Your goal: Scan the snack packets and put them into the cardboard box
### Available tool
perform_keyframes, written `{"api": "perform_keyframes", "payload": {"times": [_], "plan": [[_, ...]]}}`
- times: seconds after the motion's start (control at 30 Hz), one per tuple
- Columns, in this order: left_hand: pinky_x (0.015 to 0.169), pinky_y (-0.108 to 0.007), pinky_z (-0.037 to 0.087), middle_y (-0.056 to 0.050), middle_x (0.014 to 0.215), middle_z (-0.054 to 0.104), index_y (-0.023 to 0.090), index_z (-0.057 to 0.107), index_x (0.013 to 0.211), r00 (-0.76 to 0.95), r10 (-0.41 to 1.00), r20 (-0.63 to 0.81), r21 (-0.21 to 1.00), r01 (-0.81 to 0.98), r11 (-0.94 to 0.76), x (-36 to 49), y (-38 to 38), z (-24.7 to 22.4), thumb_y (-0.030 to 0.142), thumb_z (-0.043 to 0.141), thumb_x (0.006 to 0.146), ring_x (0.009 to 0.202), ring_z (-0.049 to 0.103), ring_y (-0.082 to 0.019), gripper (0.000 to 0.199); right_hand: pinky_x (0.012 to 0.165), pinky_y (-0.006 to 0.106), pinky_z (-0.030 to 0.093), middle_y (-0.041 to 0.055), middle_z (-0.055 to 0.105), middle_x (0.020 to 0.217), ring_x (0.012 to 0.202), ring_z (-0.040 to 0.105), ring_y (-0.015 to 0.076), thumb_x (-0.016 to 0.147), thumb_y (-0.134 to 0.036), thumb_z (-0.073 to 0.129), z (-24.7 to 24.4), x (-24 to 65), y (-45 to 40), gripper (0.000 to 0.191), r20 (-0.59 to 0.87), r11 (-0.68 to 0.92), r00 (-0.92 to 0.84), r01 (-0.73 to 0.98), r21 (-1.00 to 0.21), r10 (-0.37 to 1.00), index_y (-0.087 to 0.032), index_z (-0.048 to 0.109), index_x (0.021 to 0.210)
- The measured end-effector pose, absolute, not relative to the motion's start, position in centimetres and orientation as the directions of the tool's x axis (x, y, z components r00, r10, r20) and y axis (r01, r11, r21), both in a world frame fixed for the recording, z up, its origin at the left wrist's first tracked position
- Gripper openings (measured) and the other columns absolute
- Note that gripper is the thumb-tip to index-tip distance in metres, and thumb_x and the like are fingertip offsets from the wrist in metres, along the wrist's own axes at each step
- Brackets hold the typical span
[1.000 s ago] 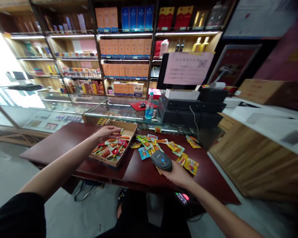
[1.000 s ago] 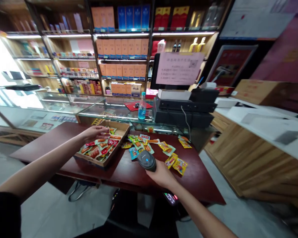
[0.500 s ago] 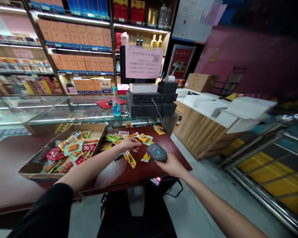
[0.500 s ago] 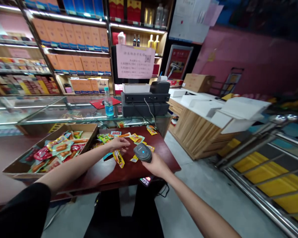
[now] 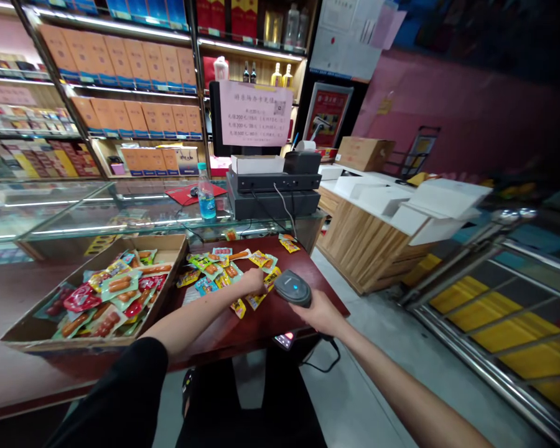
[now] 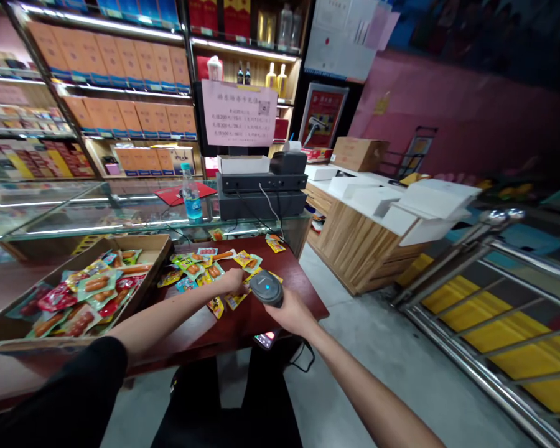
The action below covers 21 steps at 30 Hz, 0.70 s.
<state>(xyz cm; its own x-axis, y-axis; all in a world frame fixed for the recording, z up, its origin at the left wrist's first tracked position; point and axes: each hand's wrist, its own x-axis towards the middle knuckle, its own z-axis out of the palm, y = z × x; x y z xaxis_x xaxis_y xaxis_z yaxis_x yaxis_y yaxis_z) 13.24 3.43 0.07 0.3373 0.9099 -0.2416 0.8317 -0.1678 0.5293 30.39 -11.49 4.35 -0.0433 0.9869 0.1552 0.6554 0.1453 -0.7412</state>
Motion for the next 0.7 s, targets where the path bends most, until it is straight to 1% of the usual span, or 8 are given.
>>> {"api": "perform_keyframes", "payload": {"times": [0.1, 0.17, 0.27, 0.33, 0.4, 0.47, 0.53, 0.7], "plan": [[0.063, -0.027, 0.049, -0.001, 0.046, 0.054, 0.018, 0.055, 0.046, 0.441, 0.86, -0.257, 0.617, 0.76, -0.205, 11.1, 3.9, 0.5, 0.012, 0.085, 0.038, 0.064, 0.064, -0.023, 0.031, 0.078, 0.035, 0.054, 0.0056, 0.075, 0.078, 0.089, 0.07, 0.0264, 0.076, -0.028, 0.062, 4.5, 30.0, -11.4, 0.028, 0.143, 0.147, -0.059, 0.646, -0.749, 0.988, -0.016, 0.071, 0.1], [0.054, -0.024, 0.045, 0.002, 0.04, 0.049, 0.019, 0.056, 0.047, 0.468, 0.832, -0.298, 0.667, 0.726, -0.17, 9.2, 4.4, 1.1, 0.015, 0.086, 0.04, 0.051, 0.057, -0.016, 0.031, 0.08, 0.036, 0.054, 0.0063, 0.075, 0.084, 0.09, 0.07, 0.026, 0.075, -0.027, 0.062, 4.5, 29.6, -11.3, 0.029, 0.146, 0.161, -0.076, 0.63, -0.76, 0.986, -0.016, 0.071, 0.1], [0.047, -0.021, 0.042, 0.003, 0.046, 0.056, 0.019, 0.063, 0.062, 0.392, 0.848, -0.356, 0.764, 0.645, 0.022, 6.0, 5.1, 2.5, 0.024, 0.089, 0.041, 0.045, 0.051, -0.011, 0.034, 0.082, 0.035, 0.054, 0.007, 0.076, 0.094, 0.089, 0.07, 0.0249, 0.074, -0.025, 0.063, 4.4, 28.8, -10.9, 0.029, 0.166, 0.206, -0.123, 0.597, -0.775, 0.978, -0.016, 0.07, 0.101], [0.048, -0.019, 0.042, 0.004, 0.052, 0.06, 0.018, 0.063, 0.071, 0.346, 0.868, -0.356, 0.851, 0.504, 0.149, 3.8, 5.4, 4.0, 0.027, 0.091, 0.039, 0.047, 0.053, -0.01, 0.043, 0.082, 0.035, 0.054, 0.0068, 0.075, 0.096, 0.089, 0.07, 0.0246, 0.074, -0.025, 0.063, 4.3, 28.0, -10.5, 0.03, 0.179, 0.233, -0.15, 0.58, -0.781, 0.972, -0.016, 0.069, 0.102], [0.049, -0.019, 0.044, 0.003, 0.06, 0.064, 0.017, 0.064, 0.078, 0.331, 0.882, -0.334, 0.915, 0.336, 0.221, 1.4, 5.5, 5.5, 0.031, 0.092, 0.04, 0.052, 0.058, -0.01, 0.049, 0.082, 0.036, 0.054, 0.0068, 0.075, 0.098, 0.091, 0.07, 0.0252, 0.074, -0.024, 0.063, 4.2, 26.9, -10.0, 0.03, 0.178, 0.247, -0.174, 0.572, -0.782, 0.968, -0.016, 0.069, 0.102], [0.051, -0.019, 0.046, 0.0, 0.067, 0.067, 0.015, 0.065, 0.083, 0.308, 0.904, -0.296, 0.951, 0.184, 0.249, -1.0, 5.3, 7.0, 0.036, 0.091, 0.043, 0.056, 0.061, -0.011, 0.052, 0.082, 0.037, 0.055, 0.0073, 0.076, 0.099, 0.093, 0.07, 0.0263, 0.073, -0.025, 0.064, 4.4, 25.4, -9.5, 0.03, 0.164, 0.254, -0.206, 0.573, -0.779, 0.965, -0.016, 0.069, 0.101], [0.052, -0.019, 0.049, -0.002, 0.073, 0.068, 0.014, 0.064, 0.083, 0.251, 0.933, -0.258, 0.966, 0.078, 0.246, -3.4, 4.8, 8.2, 0.038, 0.091, 0.045, 0.059, 0.062, -0.01, 0.053, 0.082, 0.037, 0.055, 0.0076, 0.076, 0.099, 0.093, 0.07, 0.0273, 0.073, -0.025, 0.065, 4.8, 23.6, -9.0, 0.03, 0.152, 0.269, -0.244, 0.571, -0.776, 0.958, -0.017, 0.069, 0.102], [0.057, -0.026, 0.056, -0.002, 0.073, 0.068, 0.015, 0.055, 0.079, 0.098, 0.969, -0.229, 0.971, -0.055, 0.235, -7.3, 3.3, 9.2, 0.033, 0.093, 0.044, 0.061, 0.065, -0.012, 0.055, 0.085, 0.036, 0.054, 0.0065, 0.076, 0.102, 0.095, 0.07, 0.0267, 0.075, -0.026, 0.066, 6.1, 19.3, -8.0, 0.031, 0.168, 0.357, -0.383, 0.5, -0.789, 0.908, -0.019, 0.07, 0.105]]}}
